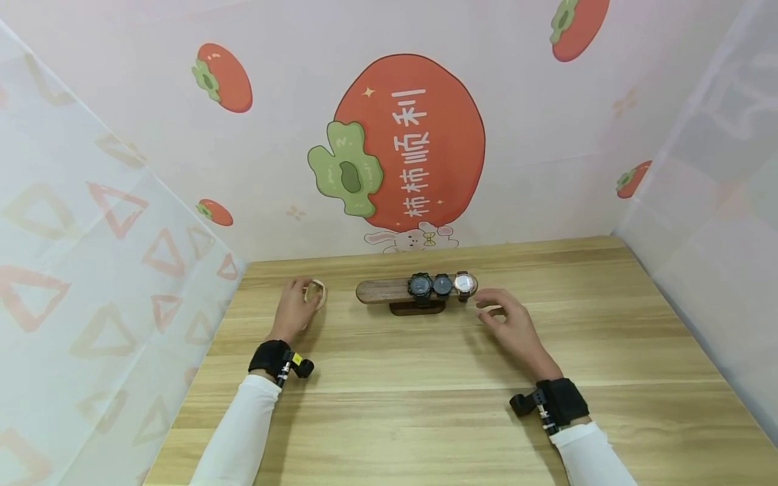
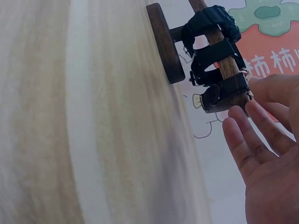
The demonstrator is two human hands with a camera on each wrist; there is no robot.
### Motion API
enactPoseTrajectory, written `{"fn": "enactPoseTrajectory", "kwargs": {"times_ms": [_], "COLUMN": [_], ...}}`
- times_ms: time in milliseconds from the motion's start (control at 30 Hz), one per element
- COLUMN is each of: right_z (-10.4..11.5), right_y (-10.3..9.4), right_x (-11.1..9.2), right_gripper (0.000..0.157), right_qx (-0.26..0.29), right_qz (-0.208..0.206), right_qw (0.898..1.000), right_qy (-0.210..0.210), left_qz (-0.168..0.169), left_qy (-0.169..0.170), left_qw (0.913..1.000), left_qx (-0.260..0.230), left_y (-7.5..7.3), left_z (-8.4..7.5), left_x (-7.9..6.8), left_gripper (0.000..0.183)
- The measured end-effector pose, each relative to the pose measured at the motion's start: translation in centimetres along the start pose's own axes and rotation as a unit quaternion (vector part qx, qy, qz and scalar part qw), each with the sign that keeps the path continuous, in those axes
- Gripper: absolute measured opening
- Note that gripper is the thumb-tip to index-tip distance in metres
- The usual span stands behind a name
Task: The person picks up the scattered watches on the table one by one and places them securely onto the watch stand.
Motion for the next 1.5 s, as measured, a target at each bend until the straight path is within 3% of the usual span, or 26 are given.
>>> {"fn": "enactPoseTrajectory", "kwargs": {"times_ms": [267, 533, 833, 1133, 1500], "right_z": [-0.1, -0.2, 0.1, 0.0, 0.0], "right_y": [0.4, 0.6, 0.8, 1.1, 1.5], "right_x": [-0.3, -0.5, -0.5, -0.5, -0.6], "right_gripper": [0.018, 0.017, 0.018, 0.017, 0.018], "right_qx": [-0.001, 0.003, 0.016, 0.003, 0.001], "right_qz": [0.003, 0.01, 0.01, 0.012, 0.017], "right_qw": [1.0, 1.0, 1.0, 1.0, 1.0], "right_qy": [-0.003, -0.007, -0.002, 0.0, -0.008], "left_qz": [-0.003, -0.01, -0.026, -0.017, -0.05], "left_qy": [-0.015, -0.033, -0.025, -0.028, -0.007], "left_qw": [0.9999, 0.9991, 0.9986, 0.9988, 0.9987], "left_qx": [0.001, 0.023, 0.039, 0.038, 0.003], "left_y": [0.4, 0.4, 0.4, 0.5, 0.2], "left_z": [0.2, 0.6, 0.7, 0.0, -1.4], "left_x": [0.2, 0.3, 0.7, 0.5, -0.2], "left_gripper": [0.042, 0.037, 0.022, 0.017, 0.012]}}
Point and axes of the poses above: each hand's wrist, its own x-axis towards the middle knuckle, its own y-axis out of the palm, z = x × y, the point moved 10 cm from there along x, towards the middle knuckle, and after that the axes turned 12 degrees about -z, right-handed, at the moved point
